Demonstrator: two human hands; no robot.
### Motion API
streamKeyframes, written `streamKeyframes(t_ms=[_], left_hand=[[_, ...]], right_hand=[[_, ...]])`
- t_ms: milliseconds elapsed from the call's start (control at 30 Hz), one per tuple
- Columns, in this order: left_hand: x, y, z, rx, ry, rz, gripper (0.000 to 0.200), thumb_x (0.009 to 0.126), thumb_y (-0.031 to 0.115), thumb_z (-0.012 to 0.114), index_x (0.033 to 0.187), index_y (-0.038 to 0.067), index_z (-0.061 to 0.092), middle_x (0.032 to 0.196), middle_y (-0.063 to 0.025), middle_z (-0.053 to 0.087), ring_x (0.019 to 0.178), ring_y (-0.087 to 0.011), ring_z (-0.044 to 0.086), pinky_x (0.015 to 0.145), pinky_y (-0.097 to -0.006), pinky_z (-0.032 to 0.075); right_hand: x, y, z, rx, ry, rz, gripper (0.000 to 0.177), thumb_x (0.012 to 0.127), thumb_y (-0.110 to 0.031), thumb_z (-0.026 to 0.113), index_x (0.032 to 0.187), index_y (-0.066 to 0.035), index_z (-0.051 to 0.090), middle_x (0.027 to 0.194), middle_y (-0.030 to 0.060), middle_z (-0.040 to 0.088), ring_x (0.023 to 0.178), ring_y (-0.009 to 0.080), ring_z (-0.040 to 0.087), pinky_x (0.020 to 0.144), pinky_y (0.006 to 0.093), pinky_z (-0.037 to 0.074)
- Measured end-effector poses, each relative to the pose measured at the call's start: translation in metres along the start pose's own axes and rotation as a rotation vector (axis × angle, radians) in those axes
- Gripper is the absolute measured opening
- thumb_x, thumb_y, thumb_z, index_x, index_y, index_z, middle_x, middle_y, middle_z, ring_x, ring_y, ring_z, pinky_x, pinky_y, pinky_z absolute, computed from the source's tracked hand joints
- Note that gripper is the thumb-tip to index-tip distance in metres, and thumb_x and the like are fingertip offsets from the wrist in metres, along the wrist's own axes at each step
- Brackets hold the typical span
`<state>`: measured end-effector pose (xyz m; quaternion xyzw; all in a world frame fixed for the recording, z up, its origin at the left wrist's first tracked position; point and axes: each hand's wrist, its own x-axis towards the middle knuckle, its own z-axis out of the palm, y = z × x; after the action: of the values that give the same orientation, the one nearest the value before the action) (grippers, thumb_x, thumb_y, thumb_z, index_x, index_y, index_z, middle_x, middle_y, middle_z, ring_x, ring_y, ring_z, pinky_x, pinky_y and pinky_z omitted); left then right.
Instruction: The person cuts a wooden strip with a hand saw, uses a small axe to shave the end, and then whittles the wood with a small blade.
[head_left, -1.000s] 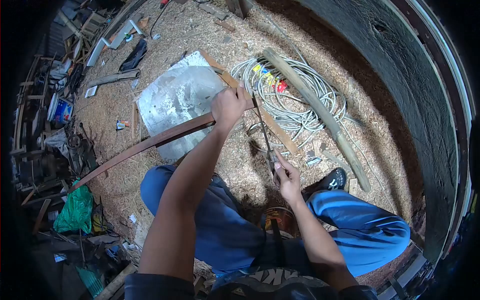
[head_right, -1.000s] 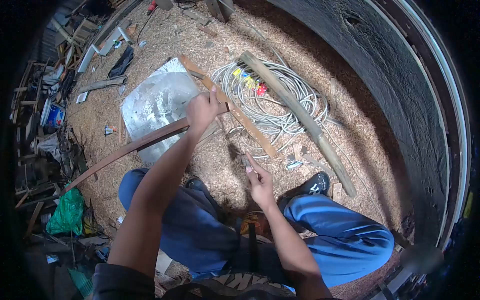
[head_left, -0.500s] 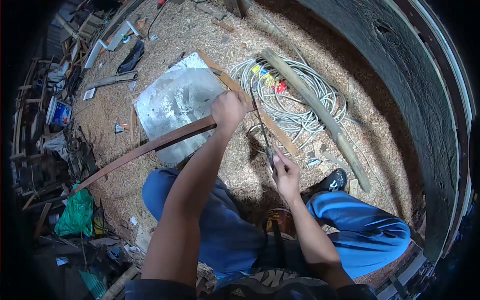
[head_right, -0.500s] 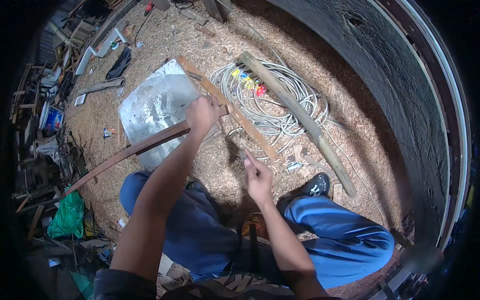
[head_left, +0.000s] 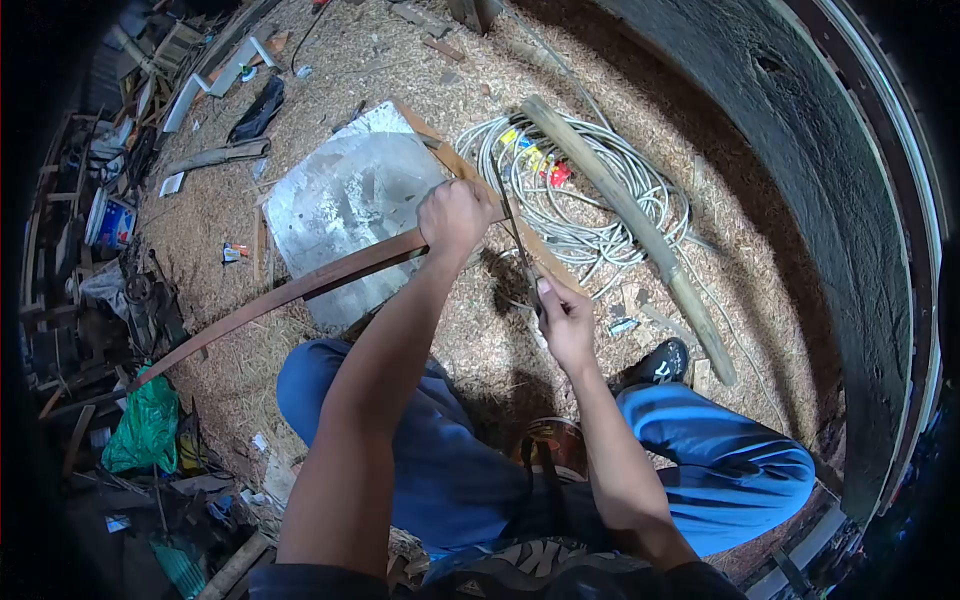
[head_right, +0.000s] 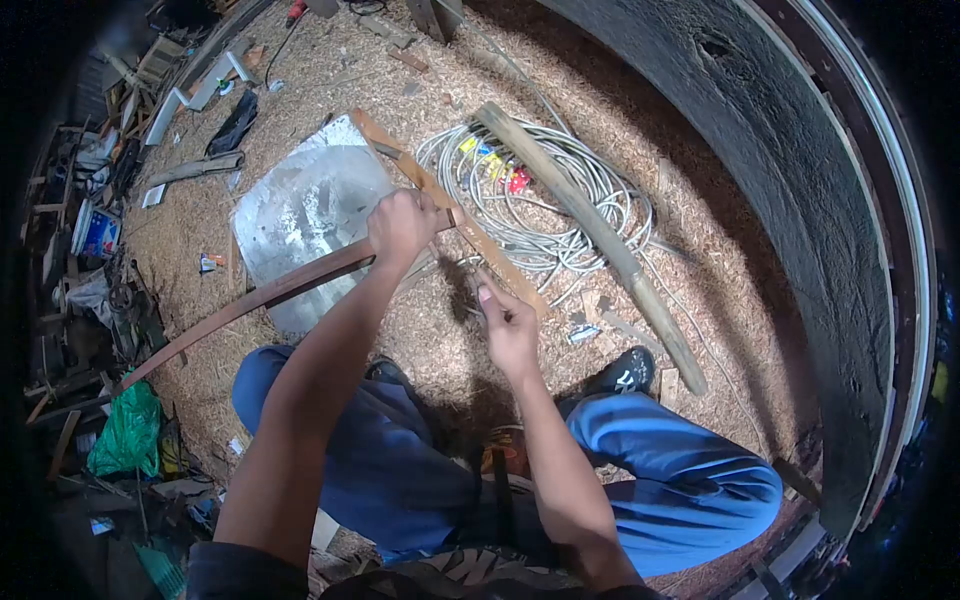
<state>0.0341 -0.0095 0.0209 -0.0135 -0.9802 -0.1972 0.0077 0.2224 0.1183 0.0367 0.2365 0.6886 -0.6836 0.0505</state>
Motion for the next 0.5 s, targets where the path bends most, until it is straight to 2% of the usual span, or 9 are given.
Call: streamKeyframes(t_ms=[67, 100, 167, 200, 267, 300, 367, 500], left_hand=[[0.0, 0.001, -0.001, -0.003, 0.005, -0.021, 0.028, 0.087, 0.028, 0.06, 0.079, 0.005, 0.075, 0.08, -0.0241, 0.07, 0.077, -0.0413, 0.069, 0.076, -0.0496, 0.055], [-0.001, -0.001, 0.0, -0.005, 0.008, -0.026, 0.028, 0.087, 0.028, 0.06, 0.079, 0.005, 0.075, 0.08, -0.0241, 0.07, 0.077, -0.0413, 0.069, 0.076, -0.0496, 0.055], [0.004, -0.001, 0.002, 0.02, 0.008, -0.049, 0.027, 0.086, 0.028, 0.061, 0.08, 0.007, 0.075, 0.081, -0.0236, 0.07, 0.078, -0.041, 0.069, 0.077, -0.0492, 0.055], [0.005, 0.002, 0.001, 0.014, 0.011, -0.054, 0.027, 0.086, 0.028, 0.061, 0.08, 0.007, 0.075, 0.081, -0.0236, 0.07, 0.078, -0.041, 0.069, 0.077, -0.0492, 0.055], [0.005, 0.002, -0.003, 0.017, -0.011, -0.055, 0.026, 0.085, 0.028, 0.061, 0.081, 0.007, 0.076, 0.082, -0.0231, 0.07, 0.078, -0.0406, 0.069, 0.076, -0.0489, 0.055], [0.007, 0.0, -0.001, 0.018, -0.01, -0.053, 0.026, 0.085, 0.028, 0.061, 0.081, 0.007, 0.076, 0.082, -0.0231, 0.07, 0.078, -0.0406, 0.069, 0.076, -0.0489, 0.055], [0.005, -0.003, 0.006, 0.008, 0.0, -0.02, 0.026, 0.085, 0.027, 0.061, 0.08, 0.006, 0.076, 0.082, -0.0225, 0.07, 0.078, -0.0403, 0.069, 0.076, -0.0485, 0.055], [0.002, -0.002, 0.002, 0.015, -0.002, 0.001, 0.025, 0.085, 0.026, 0.061, 0.08, 0.006, 0.076, 0.082, -0.0217, 0.071, 0.078, -0.0401, 0.069, 0.075, -0.0482, 0.055]], right_hand=[[-0.006, 0.008, 0.007, 0.212, 0.033, 0.092, 0.036, 0.102, -0.023, 0.057, 0.135, -0.008, 0.06, 0.068, -0.007, 0.049, 0.058, 0.0036, 0.04, 0.054, 0.0222, 0.035], [-0.018, 0.029, 0.006, 0.208, 0.029, 0.091, 0.036, 0.102, -0.023, 0.057, 0.135, -0.008, 0.06, 0.068, -0.007, 0.049, 0.058, 0.0036, 0.04, 0.054, 0.0222, 0.035], [-0.044, 0.08, 0.001, -0.02, 0.123, -0.118, 0.036, 0.101, -0.022, 0.058, 0.134, -0.007, 0.061, 0.069, -0.0071, 0.051, 0.058, 0.0029, 0.04, 0.052, 0.0221, 0.035], [-0.047, 0.074, -0.003, -0.027, 0.12, -0.12, 0.036, 0.101, -0.022, 0.058, 0.134, -0.007, 0.061, 0.069, -0.0071, 0.051, 0.058, 0.0029, 0.04, 0.052, 0.0221, 0.035], [-0.054, 0.058, -0.007, 0.229, 0.088, 0.125, 0.035, 0.1, -0.021, 0.06, 0.132, -0.006, 0.062, 0.069, -0.0075, 0.052, 0.057, 0.002, 0.038, 0.051, 0.0213, 0.032], [-0.05, 0.063, -0.008, 0.231, 0.088, 0.123, 0.035, 0.1, -0.021, 0.06, 0.132, -0.006, 0.062, 0.069, -0.0075, 0.052, 0.057, 0.002, 0.038, 0.051, 0.0213, 0.032], [-0.042, 0.073, -0.013, 0.042, 0.037, 0.068, 0.034, 0.1, -0.019, 0.06, 0.132, -0.008, 0.063, 0.067, -0.0088, 0.048, 0.055, 0.0013, 0.037, 0.049, 0.021, 0.029], [-0.054, 0.055, -0.005, 0.239, 0.1, 0.121, 0.035, 0.101, -0.016, 0.058, 0.135, -0.008, 0.061, 0.062, -0.0104, 0.04, 0.052, 0.0016, 0.034, 0.05, 0.0202, 0.028]])
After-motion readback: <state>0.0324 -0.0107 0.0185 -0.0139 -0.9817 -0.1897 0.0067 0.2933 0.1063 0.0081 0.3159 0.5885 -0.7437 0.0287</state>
